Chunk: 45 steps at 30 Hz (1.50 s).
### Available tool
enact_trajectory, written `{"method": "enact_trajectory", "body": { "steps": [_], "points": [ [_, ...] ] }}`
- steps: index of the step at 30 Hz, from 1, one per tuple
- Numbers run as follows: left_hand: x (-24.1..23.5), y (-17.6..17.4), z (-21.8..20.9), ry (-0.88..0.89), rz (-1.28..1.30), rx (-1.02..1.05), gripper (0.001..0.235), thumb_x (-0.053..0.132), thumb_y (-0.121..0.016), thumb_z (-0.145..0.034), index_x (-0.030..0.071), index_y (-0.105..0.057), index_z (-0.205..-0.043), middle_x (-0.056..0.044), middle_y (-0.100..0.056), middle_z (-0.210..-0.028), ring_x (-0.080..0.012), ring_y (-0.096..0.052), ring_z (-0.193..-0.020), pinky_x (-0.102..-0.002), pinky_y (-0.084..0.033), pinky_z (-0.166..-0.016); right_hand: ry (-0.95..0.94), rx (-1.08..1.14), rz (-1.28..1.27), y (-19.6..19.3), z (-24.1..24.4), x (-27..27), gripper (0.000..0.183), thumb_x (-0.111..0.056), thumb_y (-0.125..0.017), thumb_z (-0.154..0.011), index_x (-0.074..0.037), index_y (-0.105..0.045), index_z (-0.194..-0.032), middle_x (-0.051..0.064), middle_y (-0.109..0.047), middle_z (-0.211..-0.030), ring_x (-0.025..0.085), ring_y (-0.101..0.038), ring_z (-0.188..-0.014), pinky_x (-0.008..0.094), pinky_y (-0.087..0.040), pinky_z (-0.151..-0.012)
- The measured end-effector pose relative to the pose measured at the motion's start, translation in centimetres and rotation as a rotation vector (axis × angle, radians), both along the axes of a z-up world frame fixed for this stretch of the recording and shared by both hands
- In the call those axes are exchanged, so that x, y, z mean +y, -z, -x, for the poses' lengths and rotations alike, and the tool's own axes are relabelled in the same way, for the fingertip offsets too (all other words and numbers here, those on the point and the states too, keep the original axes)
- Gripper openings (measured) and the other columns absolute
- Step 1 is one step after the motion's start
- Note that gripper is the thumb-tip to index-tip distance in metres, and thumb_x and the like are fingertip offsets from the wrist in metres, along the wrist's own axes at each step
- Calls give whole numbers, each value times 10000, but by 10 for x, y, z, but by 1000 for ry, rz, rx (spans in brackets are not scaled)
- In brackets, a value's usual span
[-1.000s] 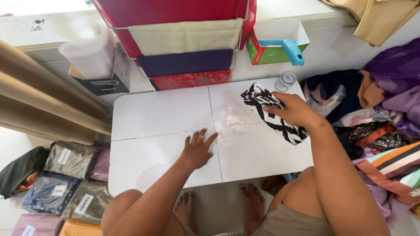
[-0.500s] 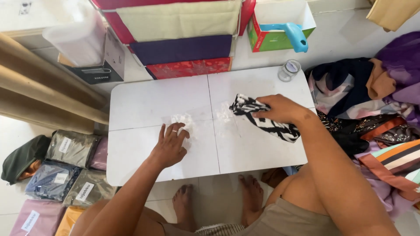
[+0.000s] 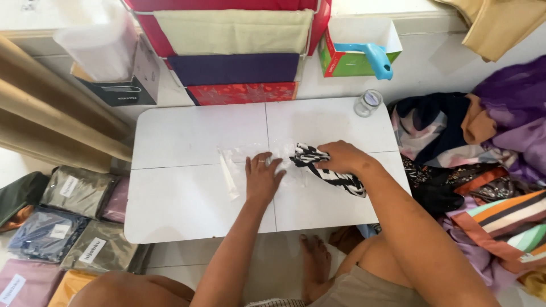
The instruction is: The person uses a lint roller to clean a black and white patterned cloth on a white table. They then fold the cloth multiple times into a small square and place it into a clear plastic bag.
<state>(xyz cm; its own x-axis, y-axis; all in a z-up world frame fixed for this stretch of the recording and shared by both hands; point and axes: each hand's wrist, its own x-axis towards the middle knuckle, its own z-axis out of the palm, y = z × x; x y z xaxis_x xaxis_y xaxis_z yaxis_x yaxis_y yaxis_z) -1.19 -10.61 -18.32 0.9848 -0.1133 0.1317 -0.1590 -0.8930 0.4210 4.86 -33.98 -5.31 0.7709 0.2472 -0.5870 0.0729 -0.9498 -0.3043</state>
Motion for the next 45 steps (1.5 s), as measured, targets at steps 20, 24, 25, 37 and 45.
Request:
{"method": "enact_trajectory", "body": {
  "steps": [20, 24, 25, 37, 45],
  "points": [
    [26, -34, 20, -31, 886, -19, 139, 177, -764, -938, 233, -815, -1055, -25, -755, -1151, -267, -645, -1232, -487, -285, -1233, -76, -11, 40, -13, 16, 24, 555, -447, -646, -916, -136, -640, -1376, 192, -694, -1297, 384, -650, -1222, 488, -555, -1001],
    [21, -39, 21, -22, 919, -38, 164, 185, -773, -929, 240, -813, -1079, -21, -764, -1153, -253, -652, -1226, -484, -260, -1241, -132, 8, 28, 1, 20, 25, 535, -453, -647, -908, -142, -653, -1343, 210, -708, -1253, 413, -662, -1185, 509, -563, -967],
    [20, -40, 21, -25, 917, -42, 168, 185, -773, -929, 238, -812, -1083, -22, -769, -1149, -250, -659, -1217, -477, -255, -1244, -183, 23, 31, 1, 21, 27, 538, -421, -652, -911, -176, -631, -1389, 208, -706, -1262, 429, -655, -1192, 527, -553, -981],
    [26, -89, 24, 104, 838, -163, 291, 191, -640, -1028, 149, -691, -1311, -94, -700, -1302, -315, -628, -1258, -550, -314, -1200, -164, -262, -69, -64, 43, 68, 730, -349, -789, -814, -261, -382, -1414, 182, -762, -1058, 426, -705, -1054, 528, -553, -916],
    [48, -161, 6, 353, 430, -308, 196, 313, -673, -995, 216, -759, -1141, -24, -705, -1283, -276, -601, -1300, -529, -323, -1206, -30, -270, -194, -109, 44, 69, 921, -321, -836, -756, -249, -360, -1541, 146, -778, -1090, 389, -679, -1130, 507, -532, -985]
  ]
}}
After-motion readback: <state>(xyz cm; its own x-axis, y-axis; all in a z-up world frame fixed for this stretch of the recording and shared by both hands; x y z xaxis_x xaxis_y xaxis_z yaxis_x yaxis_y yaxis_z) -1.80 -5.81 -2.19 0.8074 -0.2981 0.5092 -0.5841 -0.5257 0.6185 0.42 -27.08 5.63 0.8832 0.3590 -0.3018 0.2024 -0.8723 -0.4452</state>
